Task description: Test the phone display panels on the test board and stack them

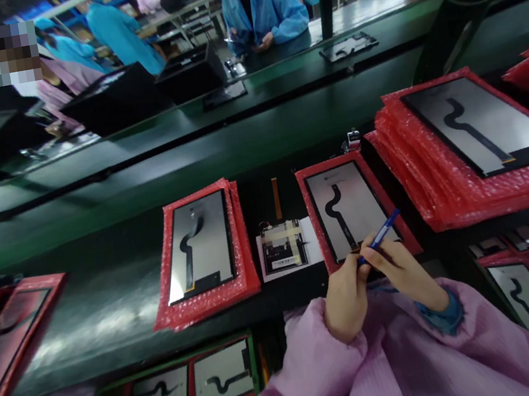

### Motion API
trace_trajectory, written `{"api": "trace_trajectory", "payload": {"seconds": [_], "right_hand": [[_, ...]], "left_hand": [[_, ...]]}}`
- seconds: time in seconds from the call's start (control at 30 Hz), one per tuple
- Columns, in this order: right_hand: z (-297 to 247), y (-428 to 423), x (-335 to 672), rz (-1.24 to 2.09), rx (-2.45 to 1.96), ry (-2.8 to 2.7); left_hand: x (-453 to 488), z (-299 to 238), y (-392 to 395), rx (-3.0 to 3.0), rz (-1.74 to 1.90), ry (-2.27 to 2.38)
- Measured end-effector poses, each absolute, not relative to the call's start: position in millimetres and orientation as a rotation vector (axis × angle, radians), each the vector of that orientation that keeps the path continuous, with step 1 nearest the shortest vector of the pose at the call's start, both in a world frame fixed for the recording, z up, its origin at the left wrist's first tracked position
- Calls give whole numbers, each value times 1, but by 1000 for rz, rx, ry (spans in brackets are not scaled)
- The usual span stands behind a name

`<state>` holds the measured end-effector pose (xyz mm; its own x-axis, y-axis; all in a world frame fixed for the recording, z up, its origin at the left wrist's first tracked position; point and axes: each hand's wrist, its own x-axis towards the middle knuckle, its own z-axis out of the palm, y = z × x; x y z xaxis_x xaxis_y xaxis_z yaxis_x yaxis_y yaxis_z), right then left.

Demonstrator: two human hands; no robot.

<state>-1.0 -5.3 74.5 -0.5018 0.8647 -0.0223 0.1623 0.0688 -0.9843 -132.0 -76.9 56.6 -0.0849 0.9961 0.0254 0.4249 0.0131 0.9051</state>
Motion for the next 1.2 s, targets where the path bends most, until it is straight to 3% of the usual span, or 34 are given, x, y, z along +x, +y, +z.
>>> {"api": "trace_trajectory", "payload": {"seconds": [0.27, 0.43, 0.63, 1.2], "right_hand": [[76, -20, -6, 1557, -1051, -1423], [73, 14, 10, 1204, -1070, -1054], [46, 33, 2, 1136, -1166, -1623], [28, 35, -5, 906, -1156, -1902]], "left_hand": [[-151, 77, -90, 1392, 911, 1464], [-168, 64, -92, 1223, 997, 1501], [-166, 25, -74, 1691, 996, 1948], [-163, 18, -73, 1890, 970, 1983]]}}
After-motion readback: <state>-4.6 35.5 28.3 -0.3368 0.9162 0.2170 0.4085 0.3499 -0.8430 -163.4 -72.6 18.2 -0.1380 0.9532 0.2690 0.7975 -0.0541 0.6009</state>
